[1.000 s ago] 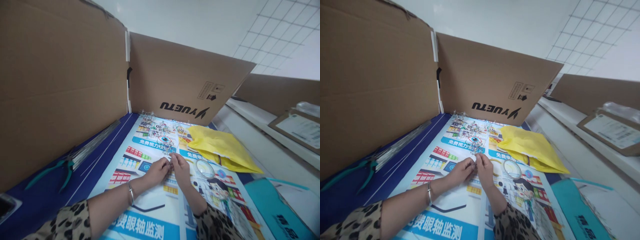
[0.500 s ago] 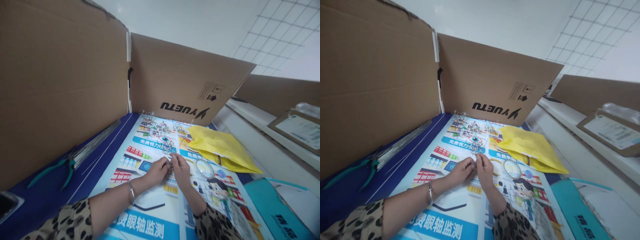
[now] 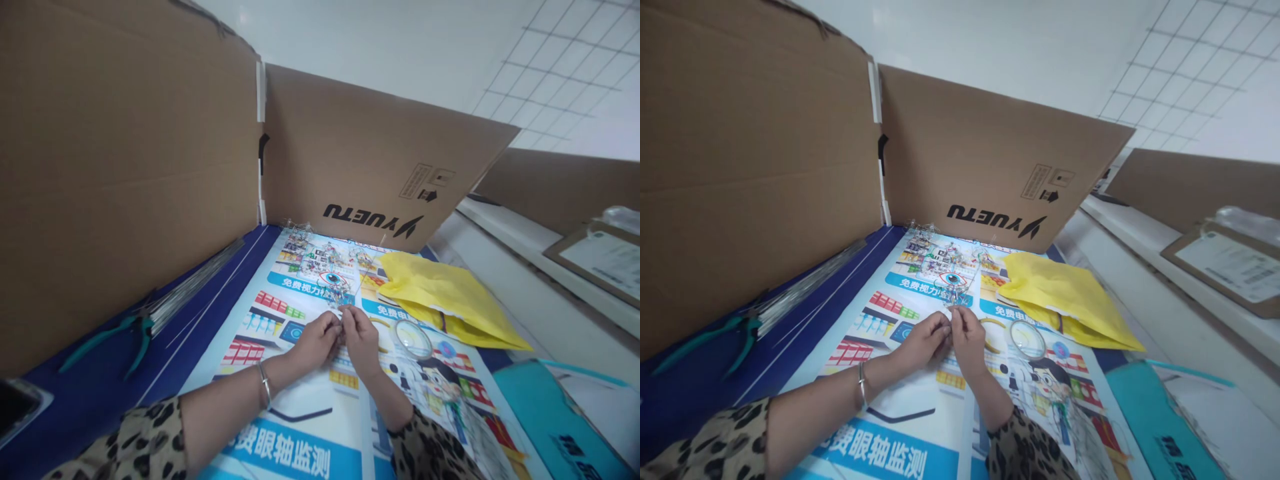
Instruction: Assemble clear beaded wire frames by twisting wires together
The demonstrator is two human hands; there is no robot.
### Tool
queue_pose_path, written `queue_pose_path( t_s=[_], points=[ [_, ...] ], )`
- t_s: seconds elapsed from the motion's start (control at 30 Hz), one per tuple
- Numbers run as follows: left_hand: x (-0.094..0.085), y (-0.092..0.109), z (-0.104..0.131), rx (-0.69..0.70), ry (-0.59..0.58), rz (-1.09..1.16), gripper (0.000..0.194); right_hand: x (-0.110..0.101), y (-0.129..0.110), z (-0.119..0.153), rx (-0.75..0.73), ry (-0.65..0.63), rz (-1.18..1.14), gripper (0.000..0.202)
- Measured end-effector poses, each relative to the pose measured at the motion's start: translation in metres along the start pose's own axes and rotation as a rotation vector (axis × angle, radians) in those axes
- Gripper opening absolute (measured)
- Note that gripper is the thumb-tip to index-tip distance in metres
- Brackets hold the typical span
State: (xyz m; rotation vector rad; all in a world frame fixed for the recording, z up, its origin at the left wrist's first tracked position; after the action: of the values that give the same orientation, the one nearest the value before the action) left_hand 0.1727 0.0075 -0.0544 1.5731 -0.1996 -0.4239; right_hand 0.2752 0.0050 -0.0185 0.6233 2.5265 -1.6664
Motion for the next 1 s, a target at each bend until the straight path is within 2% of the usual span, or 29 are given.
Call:
queue_pose_path(
  t_s=[0.37, 0.57, 0.73, 0.83, 1.0],
  points=[
    [-0.006, -0.001, -0.004, 0.026, 0.047, 0.243, 0.018, 0.013, -0.012, 0.002, -0.085, -0.071, 0.016, 0.024],
    [-0.004, -0.004, -0.006, 0.023, 0.050, 0.344, 0.008, 0.012, -0.005, 0.002, -0.056, -0.060, 0.018, 0.030],
    [-0.008, -0.007, -0.006, -0.007, 0.073, 0.350, 0.010, 0.007, 0.009, 0.002, 0.007, -0.045, 0.107, 0.039],
    [-0.004, -0.009, -0.009, -0.009, -0.015, 0.377, 0.012, 0.007, 0.010, 0.000, -0.018, -0.046, 0.193, 0.040],
    [0.001, -0.017, -0.014, -0.024, -0.075, 0.355, 0.014, 0.004, 0.009, 0.001, -0.017, -0.028, 0.222, 0.039]
  ],
)
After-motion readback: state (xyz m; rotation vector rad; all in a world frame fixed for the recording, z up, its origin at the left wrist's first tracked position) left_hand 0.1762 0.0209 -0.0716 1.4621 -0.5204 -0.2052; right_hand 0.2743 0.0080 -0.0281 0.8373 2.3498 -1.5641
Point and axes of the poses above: each hand's wrist, its own z-axis away from the middle knuckle, its own x-axis out of the palm, y = z × x, the point moved 10 cm from there along -z, towards the middle knuckle, and after that the axes turned 8 degrees about -z, right-handed, at the moved point
